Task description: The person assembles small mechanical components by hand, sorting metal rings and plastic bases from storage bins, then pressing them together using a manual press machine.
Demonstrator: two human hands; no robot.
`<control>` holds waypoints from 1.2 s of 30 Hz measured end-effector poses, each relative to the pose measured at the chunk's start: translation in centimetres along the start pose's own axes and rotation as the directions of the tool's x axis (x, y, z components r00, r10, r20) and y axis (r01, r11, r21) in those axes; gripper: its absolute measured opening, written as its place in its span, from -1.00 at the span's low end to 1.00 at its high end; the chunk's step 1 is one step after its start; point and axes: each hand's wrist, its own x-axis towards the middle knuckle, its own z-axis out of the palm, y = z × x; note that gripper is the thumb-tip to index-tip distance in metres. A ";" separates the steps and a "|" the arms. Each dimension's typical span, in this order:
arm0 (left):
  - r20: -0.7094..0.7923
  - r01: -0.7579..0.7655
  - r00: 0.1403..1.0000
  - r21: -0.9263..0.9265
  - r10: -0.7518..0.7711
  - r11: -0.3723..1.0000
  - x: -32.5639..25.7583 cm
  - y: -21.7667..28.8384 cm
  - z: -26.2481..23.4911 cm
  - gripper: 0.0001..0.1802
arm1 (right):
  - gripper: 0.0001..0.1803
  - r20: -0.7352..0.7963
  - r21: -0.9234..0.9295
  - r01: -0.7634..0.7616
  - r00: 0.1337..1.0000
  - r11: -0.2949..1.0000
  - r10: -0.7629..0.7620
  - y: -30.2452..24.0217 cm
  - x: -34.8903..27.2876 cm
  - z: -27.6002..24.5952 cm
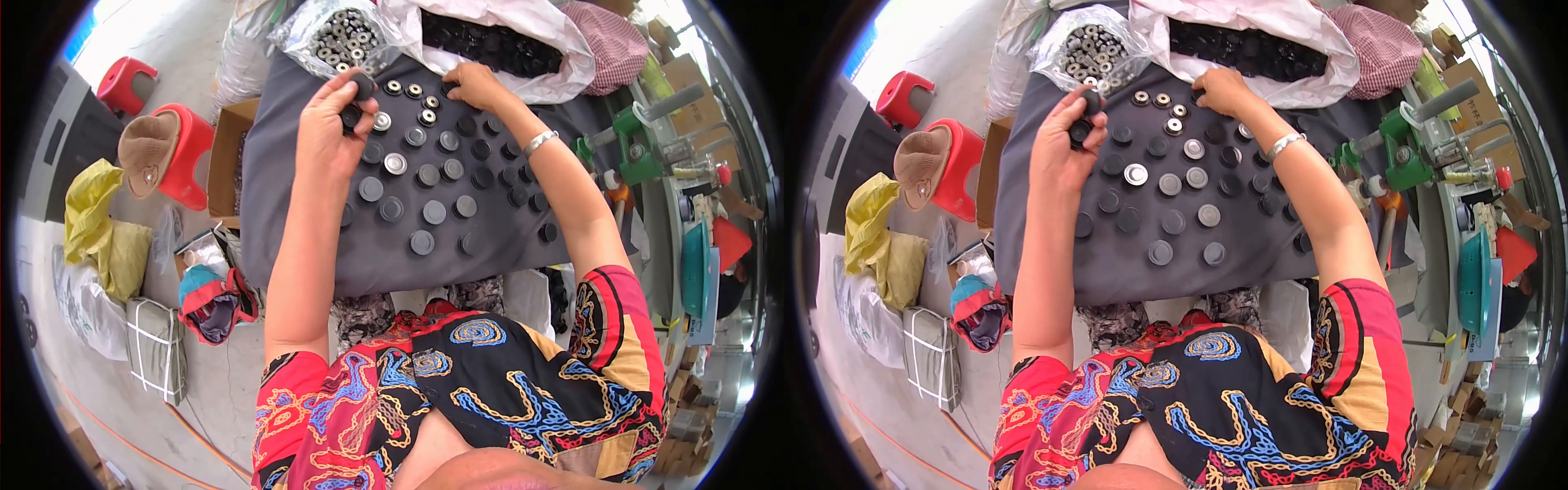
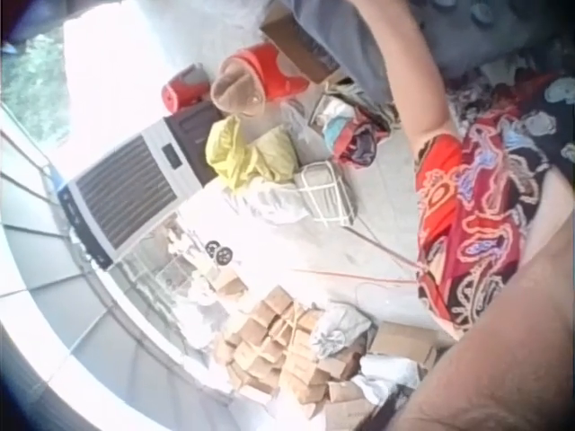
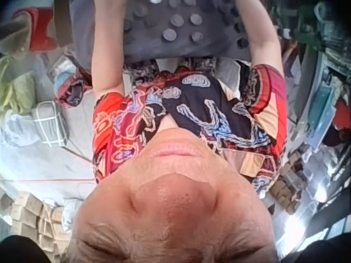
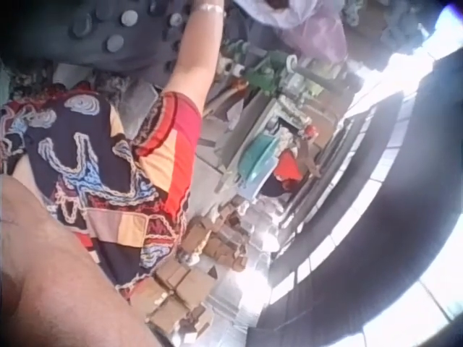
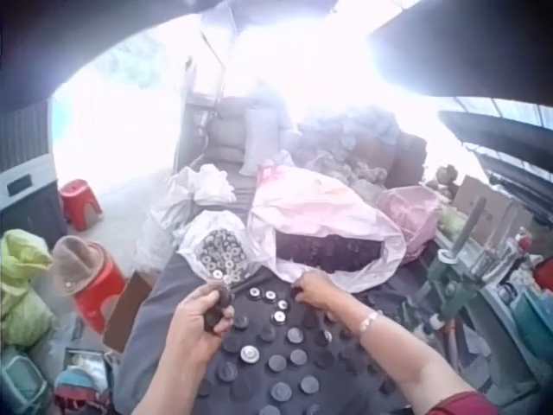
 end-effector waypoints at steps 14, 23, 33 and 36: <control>-0.110 -0.089 0.983 0.429 0.150 0.899 -1.5 -1.2 2.2 -0.78 | -0.61 -0.362 -0.030 0.591 0.745 0.806 -0.560 -12.9 -6.8 -5.4; -0.085 -0.165 0.974 0.369 0.210 0.915 -1.2 -0.5 1.9 -0.76 | -0.62 -0.330 0.197 0.333 0.908 0.922 -0.258 -6.5 -5.3 -4.5; -0.115 -0.123 0.978 0.365 0.176 0.923 -1.3 -0.4 1.4 -0.82 | -0.56 -0.028 0.328 0.107 0.994 0.939 -0.104 -3.0 -3.2 0.4; -0.115 -0.121 0.978 0.373 0.175 0.920 -1.3 -0.4 1.4 -0.82 | -0.56 0.029 0.315 0.057 0.997 0.947 -0.070 -3.5 -2.9 0.5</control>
